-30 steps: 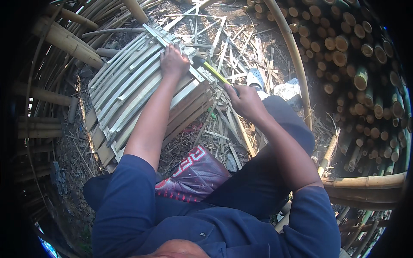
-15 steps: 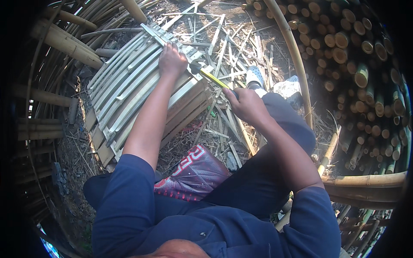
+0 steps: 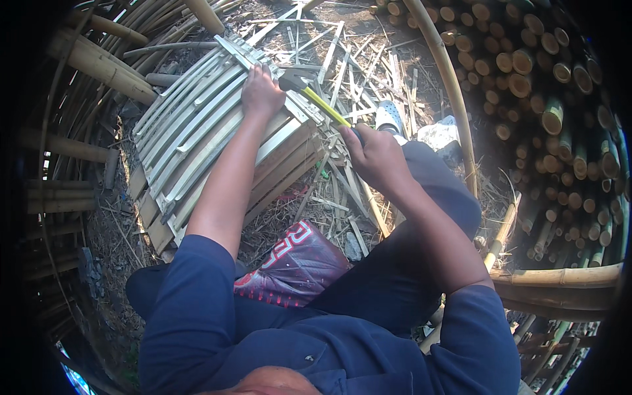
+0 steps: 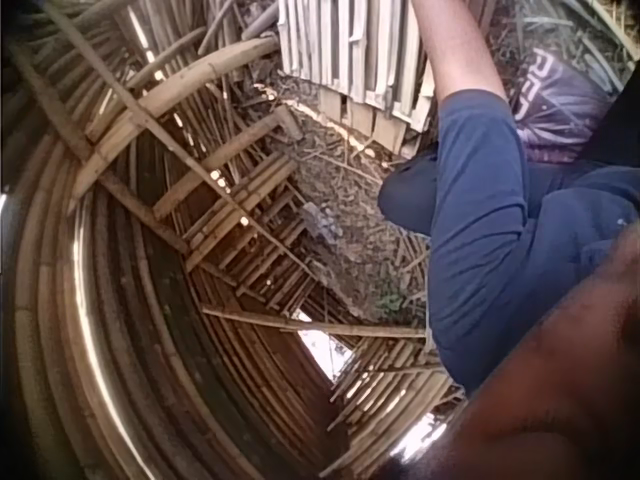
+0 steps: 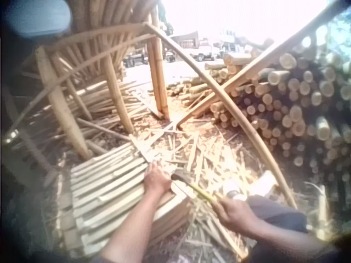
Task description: The person constructs a bamboo structure by nailing bamboo strips onto a wooden frame using a hammer and measuring distances with a measuring tape.
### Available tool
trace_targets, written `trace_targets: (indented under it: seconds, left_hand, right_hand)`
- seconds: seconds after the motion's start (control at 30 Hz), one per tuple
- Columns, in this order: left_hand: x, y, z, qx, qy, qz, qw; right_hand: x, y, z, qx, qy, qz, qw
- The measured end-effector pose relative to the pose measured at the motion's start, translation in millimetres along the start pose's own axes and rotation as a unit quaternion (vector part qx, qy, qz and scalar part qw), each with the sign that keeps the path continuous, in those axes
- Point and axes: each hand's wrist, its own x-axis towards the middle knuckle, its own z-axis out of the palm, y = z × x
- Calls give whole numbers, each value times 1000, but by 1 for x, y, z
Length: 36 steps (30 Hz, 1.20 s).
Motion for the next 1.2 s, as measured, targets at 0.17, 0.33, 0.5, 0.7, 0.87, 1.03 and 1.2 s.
trace_targets:
  seconds: [0.17, 0.33, 0.5, 0.7, 0.87, 1.03, 1.2]
  left_hand:
    - [1, 2, 1, 2, 3, 1, 1000]
    - [2, 1, 2, 6, 7, -2, 1000]
    - [2, 1, 4, 8, 8, -1, 1000]
    - [3, -2, 4, 24, -2, -1, 1000]
    - [2, 2, 3, 18, -3, -2, 1000]
    - [4, -6, 7, 21, 11, 1, 1000]
    - [4, -1, 6, 18, 3, 10, 1000]
  right_hand:
    - [-1, 2, 0, -70, -81, 49, 993]
    - [-3, 2, -3, -39, -53, 63, 996]
    - [6, 2, 0, -62, -61, 47, 995]
    - [1, -7, -1, -57, -65, 39, 996]
    - [3, 7, 4, -77, -44, 23, 996]
    - [1, -5, -2, -50, 3, -23, 998]
    - [4, -2, 0, -90, -40, 4, 995]
